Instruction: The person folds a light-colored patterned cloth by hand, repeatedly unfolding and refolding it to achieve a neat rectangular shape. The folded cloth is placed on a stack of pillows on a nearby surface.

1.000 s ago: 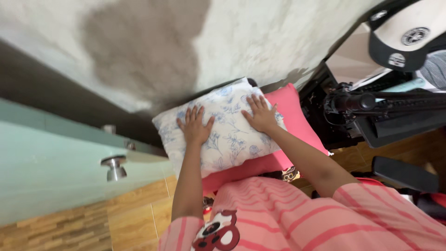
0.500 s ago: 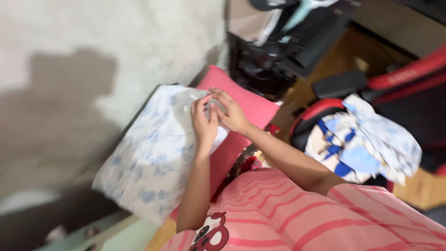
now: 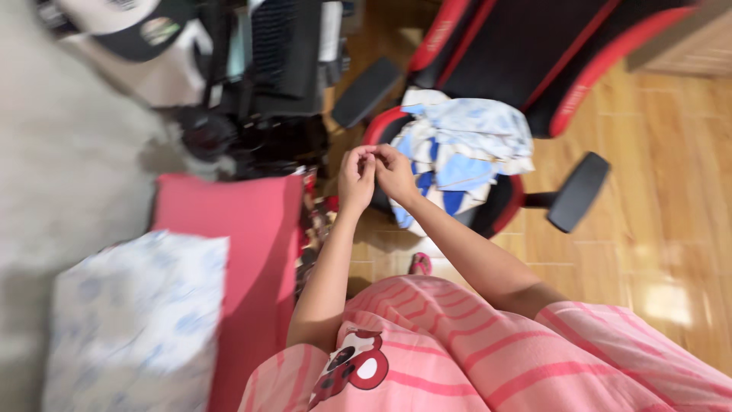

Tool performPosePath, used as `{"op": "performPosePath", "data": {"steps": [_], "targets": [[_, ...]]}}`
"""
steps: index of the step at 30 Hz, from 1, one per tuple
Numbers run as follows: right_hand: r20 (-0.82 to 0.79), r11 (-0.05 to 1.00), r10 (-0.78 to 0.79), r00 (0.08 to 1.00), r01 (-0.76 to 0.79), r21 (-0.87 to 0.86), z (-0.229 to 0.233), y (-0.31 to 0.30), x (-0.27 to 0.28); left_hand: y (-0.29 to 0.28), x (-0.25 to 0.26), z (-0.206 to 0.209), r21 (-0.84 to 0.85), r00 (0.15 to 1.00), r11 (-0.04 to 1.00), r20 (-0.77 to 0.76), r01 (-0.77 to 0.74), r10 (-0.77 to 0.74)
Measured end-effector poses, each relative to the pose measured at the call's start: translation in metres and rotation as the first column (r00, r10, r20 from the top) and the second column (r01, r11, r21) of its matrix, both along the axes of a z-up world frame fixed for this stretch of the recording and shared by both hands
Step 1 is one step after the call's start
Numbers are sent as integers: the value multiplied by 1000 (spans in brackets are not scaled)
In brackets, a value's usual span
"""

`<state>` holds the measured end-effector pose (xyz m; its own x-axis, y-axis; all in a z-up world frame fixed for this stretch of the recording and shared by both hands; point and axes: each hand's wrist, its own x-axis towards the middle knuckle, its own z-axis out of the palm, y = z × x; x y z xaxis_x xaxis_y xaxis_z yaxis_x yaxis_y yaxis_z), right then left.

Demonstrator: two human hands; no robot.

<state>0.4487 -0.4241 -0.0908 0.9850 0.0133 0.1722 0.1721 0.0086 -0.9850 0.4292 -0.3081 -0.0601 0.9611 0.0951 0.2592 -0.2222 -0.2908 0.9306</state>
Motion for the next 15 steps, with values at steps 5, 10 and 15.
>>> {"op": "performPosePath", "data": {"steps": [5,10,15], "targets": [[-185,988,-149,971,139,-63,-59,-128,6,-123,29,-73,48,985,984,-6,173,-172],[-314,971,-237,919,233,-53,-105,-212,4,-212,42,-137,81,956,965,-176,250,-234],[-619,987,-130,775,162,-5,-151,-263,21,-247,71,-191,102,830,920,-478,378,-287]]}}
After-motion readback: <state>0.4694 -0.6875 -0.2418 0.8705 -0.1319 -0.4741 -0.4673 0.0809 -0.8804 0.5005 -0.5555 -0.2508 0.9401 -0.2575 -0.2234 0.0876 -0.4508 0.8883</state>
